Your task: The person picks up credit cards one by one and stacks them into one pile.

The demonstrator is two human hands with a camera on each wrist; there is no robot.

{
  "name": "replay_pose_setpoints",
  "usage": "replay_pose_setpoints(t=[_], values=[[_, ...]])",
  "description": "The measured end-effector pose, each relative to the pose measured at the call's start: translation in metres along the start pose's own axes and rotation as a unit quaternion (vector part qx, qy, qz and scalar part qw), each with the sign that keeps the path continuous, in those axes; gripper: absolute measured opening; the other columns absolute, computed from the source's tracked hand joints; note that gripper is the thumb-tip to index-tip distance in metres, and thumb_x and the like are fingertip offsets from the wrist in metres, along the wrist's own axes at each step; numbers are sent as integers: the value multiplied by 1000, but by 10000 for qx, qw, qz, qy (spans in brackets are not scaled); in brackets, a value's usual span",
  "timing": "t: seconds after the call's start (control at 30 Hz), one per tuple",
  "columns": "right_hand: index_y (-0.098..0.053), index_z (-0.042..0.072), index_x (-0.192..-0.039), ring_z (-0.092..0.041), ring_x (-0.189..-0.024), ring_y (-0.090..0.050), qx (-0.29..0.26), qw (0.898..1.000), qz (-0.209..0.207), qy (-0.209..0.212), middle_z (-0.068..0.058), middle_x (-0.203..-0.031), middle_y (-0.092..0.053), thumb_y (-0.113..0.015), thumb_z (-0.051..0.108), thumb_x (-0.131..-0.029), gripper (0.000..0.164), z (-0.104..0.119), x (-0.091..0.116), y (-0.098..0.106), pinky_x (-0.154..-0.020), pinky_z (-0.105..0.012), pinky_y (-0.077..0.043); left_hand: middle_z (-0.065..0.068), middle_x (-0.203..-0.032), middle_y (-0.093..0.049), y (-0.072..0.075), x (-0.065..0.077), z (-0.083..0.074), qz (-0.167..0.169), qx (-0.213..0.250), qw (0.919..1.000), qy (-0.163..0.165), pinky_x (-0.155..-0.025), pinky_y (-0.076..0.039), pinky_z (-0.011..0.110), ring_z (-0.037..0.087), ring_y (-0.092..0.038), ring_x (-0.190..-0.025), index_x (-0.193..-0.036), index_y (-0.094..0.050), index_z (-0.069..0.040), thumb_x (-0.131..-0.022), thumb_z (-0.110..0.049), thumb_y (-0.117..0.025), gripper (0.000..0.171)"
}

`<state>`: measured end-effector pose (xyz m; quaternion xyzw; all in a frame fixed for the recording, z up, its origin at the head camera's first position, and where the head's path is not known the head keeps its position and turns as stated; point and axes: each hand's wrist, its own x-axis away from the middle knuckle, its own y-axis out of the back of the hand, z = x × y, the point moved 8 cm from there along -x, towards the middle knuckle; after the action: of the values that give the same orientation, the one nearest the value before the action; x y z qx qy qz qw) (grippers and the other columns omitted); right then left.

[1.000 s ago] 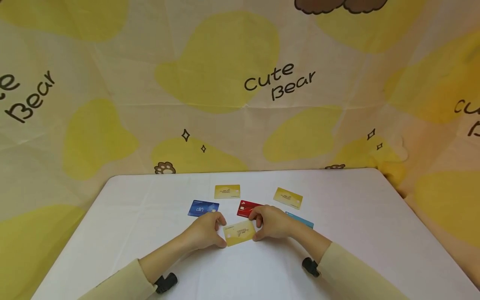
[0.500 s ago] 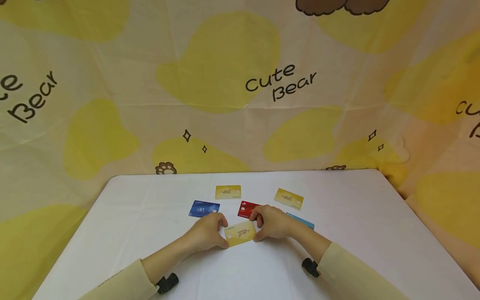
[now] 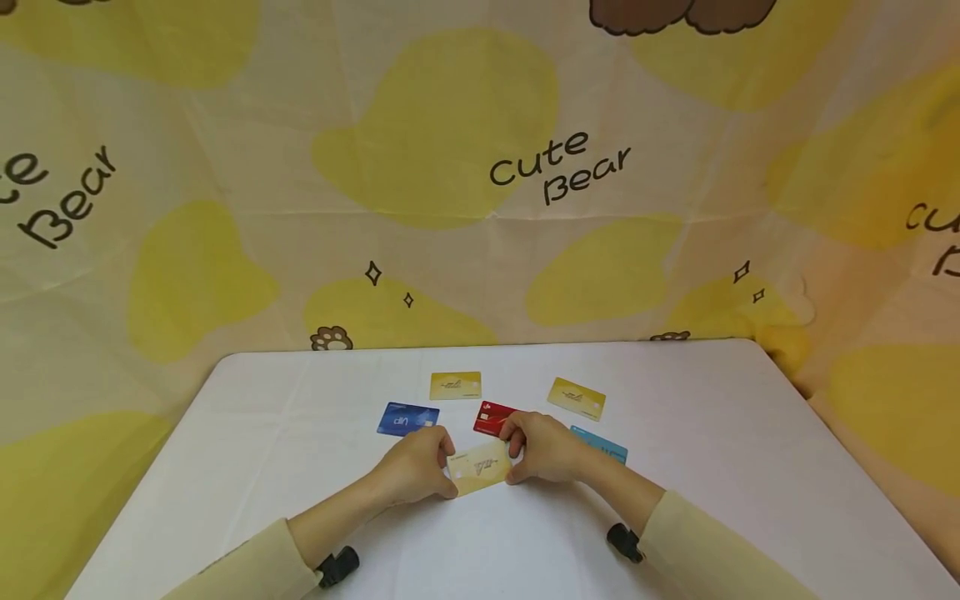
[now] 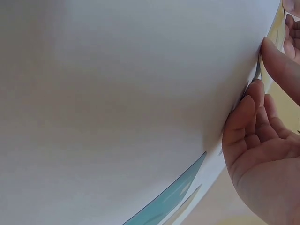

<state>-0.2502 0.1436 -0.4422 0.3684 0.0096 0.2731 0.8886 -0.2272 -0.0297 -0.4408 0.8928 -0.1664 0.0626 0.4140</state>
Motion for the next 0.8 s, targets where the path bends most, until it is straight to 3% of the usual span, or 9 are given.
replay_pose_setpoints(t=[0.4,0.8], values=[[-61,7,-109,-18,-79,-59,-380,9989,-219,-147,-1,-83,-63,-91,5,-79,42,-7,5,-2,-69,-25,-49,8,-87,-60,3,0,-3,-14,533,9986,35,-74,-57,40,27,-58,-84,-96,-62,-1,-69,8,-88,39],[-64,2,-113,-19,-80,-60,-885,9957,-285,-48,-2,-81,-63,-85,7,-87,34,-11,10,0,-69,-22,-50,13,-94,-63,8,3,0,-75,1255,9920,63,-62,-52,33,27,-58,-81,-96,-63,0,-73,14,-79,31]])
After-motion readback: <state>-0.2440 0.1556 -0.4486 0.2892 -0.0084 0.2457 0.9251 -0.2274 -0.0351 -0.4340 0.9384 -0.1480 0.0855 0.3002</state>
